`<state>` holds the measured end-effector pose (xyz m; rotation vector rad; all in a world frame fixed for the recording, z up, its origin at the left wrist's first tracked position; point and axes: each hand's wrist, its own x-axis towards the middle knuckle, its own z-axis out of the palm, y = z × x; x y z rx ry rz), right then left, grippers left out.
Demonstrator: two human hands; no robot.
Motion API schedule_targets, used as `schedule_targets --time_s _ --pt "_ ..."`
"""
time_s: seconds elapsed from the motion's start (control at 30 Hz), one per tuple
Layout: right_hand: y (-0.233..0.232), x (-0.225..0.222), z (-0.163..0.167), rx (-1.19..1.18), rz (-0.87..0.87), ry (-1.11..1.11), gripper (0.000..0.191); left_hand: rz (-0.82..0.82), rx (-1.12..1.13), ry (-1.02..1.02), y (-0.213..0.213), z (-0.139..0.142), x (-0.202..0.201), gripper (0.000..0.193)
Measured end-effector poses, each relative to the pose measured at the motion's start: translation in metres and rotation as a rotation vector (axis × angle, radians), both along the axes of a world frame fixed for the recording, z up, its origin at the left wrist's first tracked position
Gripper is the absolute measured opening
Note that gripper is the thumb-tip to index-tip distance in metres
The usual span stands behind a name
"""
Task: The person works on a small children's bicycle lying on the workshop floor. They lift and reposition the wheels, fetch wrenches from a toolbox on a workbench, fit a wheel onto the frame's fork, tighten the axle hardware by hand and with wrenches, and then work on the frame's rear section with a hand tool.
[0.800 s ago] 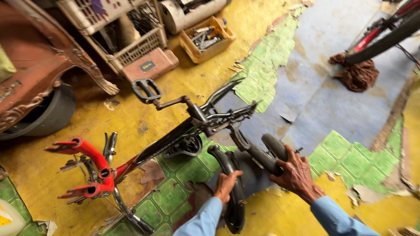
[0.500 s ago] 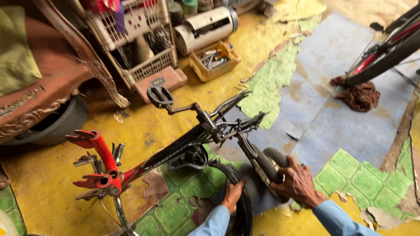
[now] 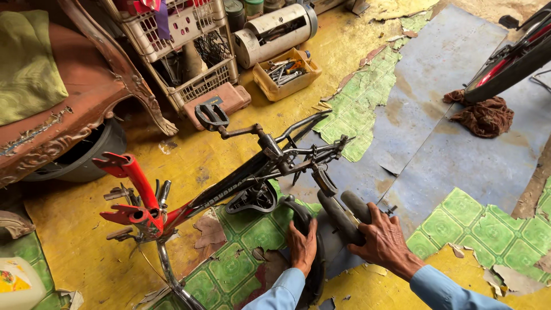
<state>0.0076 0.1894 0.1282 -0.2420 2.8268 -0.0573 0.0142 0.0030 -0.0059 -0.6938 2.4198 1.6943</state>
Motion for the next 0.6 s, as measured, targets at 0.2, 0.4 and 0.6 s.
schedule_targets --time_s 0.2,0.4,0.6 --pt "-0.011 0.008 -0.005 0.025 0.060 -0.011 0.058 -0.095 0.515 -0.259 0.025 0.031 -0.004 0.098" --pt "-0.006 0.011 -0.004 -0.041 0.106 -0.062 0.060 0.025 0.669 -0.195 0.035 0.023 -0.011 0.072" --pt "0.032 0.007 -0.026 -0.278 0.007 0.040 0.033 -0.002 0.647 -0.104 0.016 -0.012 -0.014 0.047"
